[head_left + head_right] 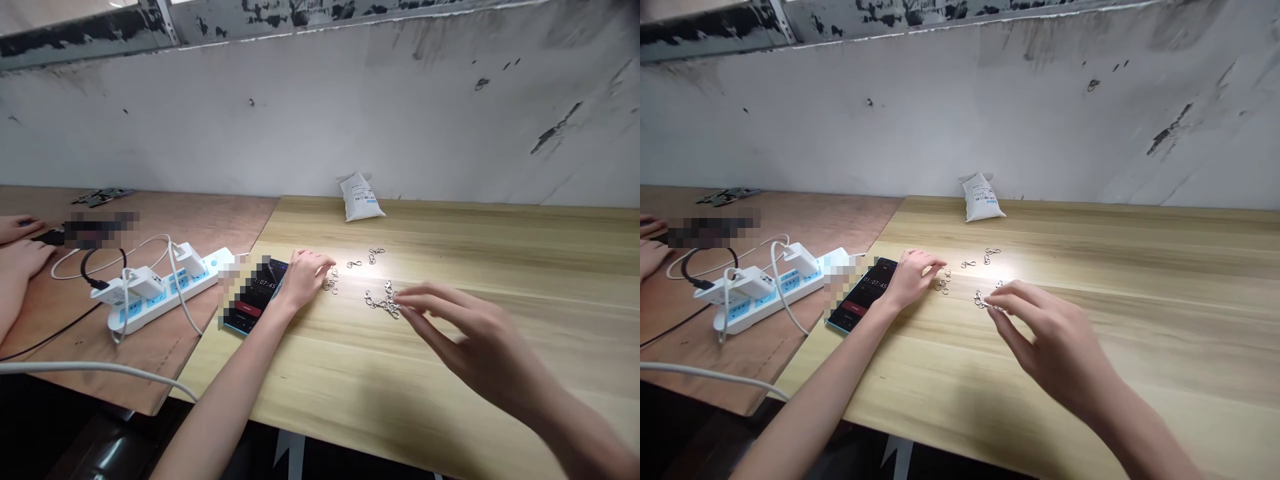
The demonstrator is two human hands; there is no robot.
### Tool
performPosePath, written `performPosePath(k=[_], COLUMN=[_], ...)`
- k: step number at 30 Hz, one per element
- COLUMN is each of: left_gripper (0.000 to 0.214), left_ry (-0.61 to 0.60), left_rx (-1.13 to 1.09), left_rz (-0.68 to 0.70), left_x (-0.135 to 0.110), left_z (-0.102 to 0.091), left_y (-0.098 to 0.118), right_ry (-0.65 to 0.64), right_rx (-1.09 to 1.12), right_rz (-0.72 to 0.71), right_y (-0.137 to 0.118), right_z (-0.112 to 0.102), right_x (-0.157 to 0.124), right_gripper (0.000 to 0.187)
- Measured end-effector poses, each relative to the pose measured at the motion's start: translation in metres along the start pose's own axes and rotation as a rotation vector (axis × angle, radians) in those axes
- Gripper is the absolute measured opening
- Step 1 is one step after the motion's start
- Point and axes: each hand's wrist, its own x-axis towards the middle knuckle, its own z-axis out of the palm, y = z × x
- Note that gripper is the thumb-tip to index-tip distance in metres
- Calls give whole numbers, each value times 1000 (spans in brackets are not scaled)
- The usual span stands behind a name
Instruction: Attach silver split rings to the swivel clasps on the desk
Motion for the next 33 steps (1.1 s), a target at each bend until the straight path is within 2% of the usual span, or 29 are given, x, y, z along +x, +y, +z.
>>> performPosePath(k=[2, 3, 4, 6, 10, 16, 19, 24, 30, 33], left_gripper=[16, 14, 12, 10, 10, 9, 11, 13, 9, 8], left_ry=[12, 22, 31, 35, 28, -12, -24, -24, -45, -52], left_rx=[-28, -53, -83, -132, -158, -154, -135, -109, -79, -73], left_rz=[5, 5, 3, -5, -34, -40, -36, 17, 50, 47], left_x=[0, 0, 0, 0, -1, -2, -2, -3, -3, -3], left_z=[1, 2, 3, 3, 4, 6, 7, 8, 10, 11], left_y=[-1, -2, -2, -3, -1, 5, 6, 8, 9, 7], right_ry=[-81, -130, -141, -172, -218, -273, -256, -225, -199, -177], right_rx=[-113, -192, -247, -346, -494, -598, -535, -324, -180, -167], right_rz=[68, 122, 109, 96, 41, -72, -67, 40, -44, -36], right_y=[-3, -7, -13, -26, -40, -41, -40, -34, -23, -16], right_z=[0, 1, 3, 9, 20, 26, 33, 39, 37, 33], right_x=[84, 117, 141, 165, 157, 157, 163, 171, 170, 168], right_gripper=[22, 24, 28, 30, 33, 28, 30, 20, 20, 18])
